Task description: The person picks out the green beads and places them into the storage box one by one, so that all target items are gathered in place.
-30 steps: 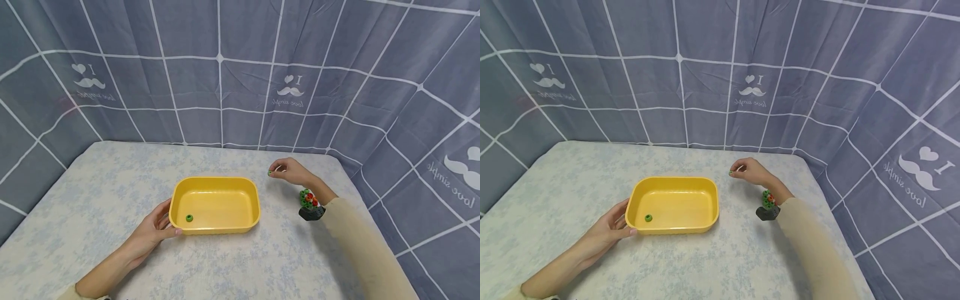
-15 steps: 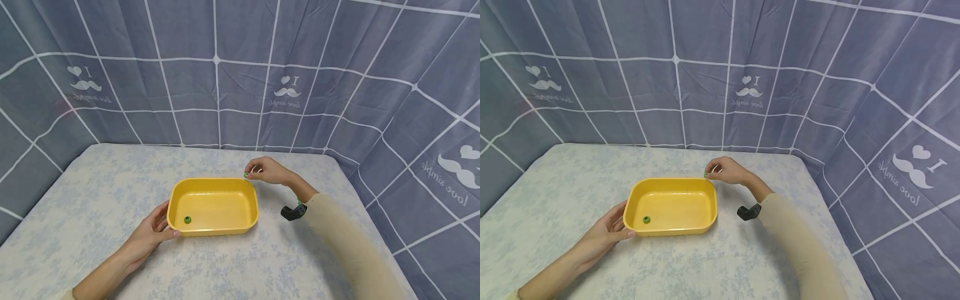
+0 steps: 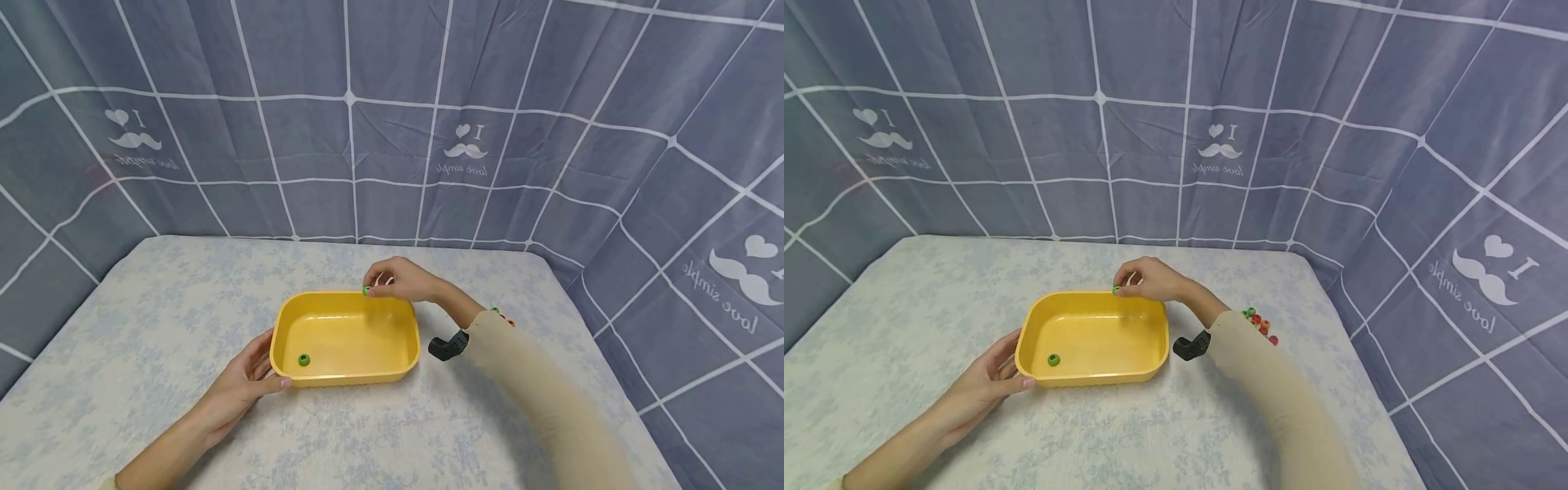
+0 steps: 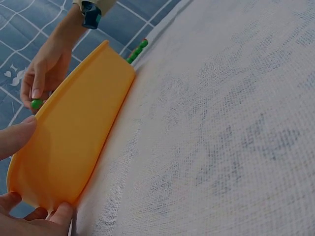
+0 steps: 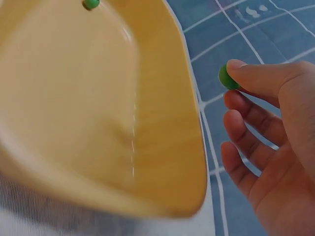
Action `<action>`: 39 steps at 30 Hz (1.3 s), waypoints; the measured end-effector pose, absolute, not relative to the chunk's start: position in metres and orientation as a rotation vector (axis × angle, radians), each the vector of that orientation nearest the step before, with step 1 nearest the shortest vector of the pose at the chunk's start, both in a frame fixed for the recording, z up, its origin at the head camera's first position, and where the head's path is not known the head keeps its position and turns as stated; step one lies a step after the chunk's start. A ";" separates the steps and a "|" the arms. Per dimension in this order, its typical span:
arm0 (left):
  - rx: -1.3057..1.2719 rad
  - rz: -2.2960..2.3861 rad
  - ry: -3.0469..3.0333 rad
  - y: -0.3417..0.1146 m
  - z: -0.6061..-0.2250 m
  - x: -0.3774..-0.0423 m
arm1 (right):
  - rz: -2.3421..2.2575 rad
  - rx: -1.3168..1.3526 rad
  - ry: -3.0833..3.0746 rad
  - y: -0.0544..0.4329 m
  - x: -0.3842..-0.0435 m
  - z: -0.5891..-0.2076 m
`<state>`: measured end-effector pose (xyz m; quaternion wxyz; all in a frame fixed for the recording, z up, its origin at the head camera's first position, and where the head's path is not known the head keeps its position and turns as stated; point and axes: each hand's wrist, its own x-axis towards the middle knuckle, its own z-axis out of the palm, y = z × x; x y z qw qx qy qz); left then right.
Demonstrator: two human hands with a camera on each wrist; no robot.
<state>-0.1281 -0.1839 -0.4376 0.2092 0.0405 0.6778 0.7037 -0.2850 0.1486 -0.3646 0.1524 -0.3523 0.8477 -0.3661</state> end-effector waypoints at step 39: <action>0.118 1.948 1.901 -0.184 -0.437 -0.127 | -0.938 -1.154 2.363 0.084 -0.286 -0.361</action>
